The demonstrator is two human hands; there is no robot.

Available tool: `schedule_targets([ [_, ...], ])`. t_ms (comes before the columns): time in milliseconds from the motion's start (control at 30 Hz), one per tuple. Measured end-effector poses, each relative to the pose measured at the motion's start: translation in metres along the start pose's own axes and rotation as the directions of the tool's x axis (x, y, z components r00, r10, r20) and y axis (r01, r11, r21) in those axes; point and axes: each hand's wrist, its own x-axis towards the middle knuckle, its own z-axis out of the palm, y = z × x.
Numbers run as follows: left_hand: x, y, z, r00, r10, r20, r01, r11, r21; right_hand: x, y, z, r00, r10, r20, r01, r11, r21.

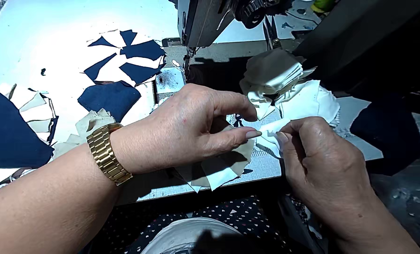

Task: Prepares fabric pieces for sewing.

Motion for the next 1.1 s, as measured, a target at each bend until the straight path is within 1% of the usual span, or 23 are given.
schedule_targets([
  [100, 0.001, -0.002, -0.001, 1.0, -0.011, -0.017, 0.011, 1.0, -0.003, 0.0, 0.007, -0.002, 0.999, 0.051, -0.006, -0.05, 0.99, 0.132],
  [167, 0.001, -0.002, -0.002, 0.999, -0.022, -0.042, 0.021, 0.999, -0.032, 0.002, 0.015, -0.006, 0.998, 0.052, -0.02, -0.046, 0.972, 0.232],
  [267, 0.002, -0.002, -0.002, 0.993, -0.06, -0.098, 0.053, 0.996, -0.077, 0.004, 0.026, -0.017, 0.998, 0.051, -0.03, -0.041, 0.964, 0.261],
  [400, 0.003, -0.002, -0.005, 0.979, -0.129, -0.157, 0.105, 0.983, -0.151, 0.01, 0.038, -0.036, 0.997, 0.072, 0.002, -0.07, 0.956, 0.285],
  [500, 0.004, -0.003, -0.007, 0.971, -0.155, -0.183, 0.121, 0.975, -0.186, 0.012, 0.039, -0.039, 0.995, 0.1, 0.026, -0.102, 0.921, 0.376],
  [567, 0.004, -0.003, -0.007, 0.969, -0.163, -0.186, 0.125, 0.972, -0.199, 0.013, 0.037, -0.036, 0.994, 0.099, 0.036, -0.105, 0.909, 0.403],
  [633, 0.004, -0.002, -0.008, 0.967, -0.179, -0.182, 0.142, 0.969, -0.201, 0.011, 0.036, -0.03, 0.995, 0.089, 0.041, -0.098, 0.931, 0.353],
  [733, 0.003, -0.001, -0.007, 0.964, -0.193, -0.183, 0.158, 0.969, -0.188, 0.008, 0.032, -0.02, 0.999, 0.042, 0.034, -0.048, 0.981, 0.187],
  [867, 0.003, -0.002, -0.007, 0.967, -0.185, -0.175, 0.15, 0.969, -0.195, 0.01, 0.031, -0.024, 1.0, 0.01, -0.012, -0.01, 1.0, 0.026],
  [1000, 0.004, -0.002, -0.008, 0.965, -0.191, -0.182, 0.153, 0.967, -0.206, 0.015, 0.031, -0.032, 0.995, 0.017, -0.097, -0.02, 0.999, -0.034],
  [1100, 0.004, -0.004, -0.01, 0.96, -0.205, -0.193, 0.159, 0.96, -0.228, 0.014, 0.051, -0.036, 0.983, 0.031, -0.183, -0.034, 0.999, -0.015],
])
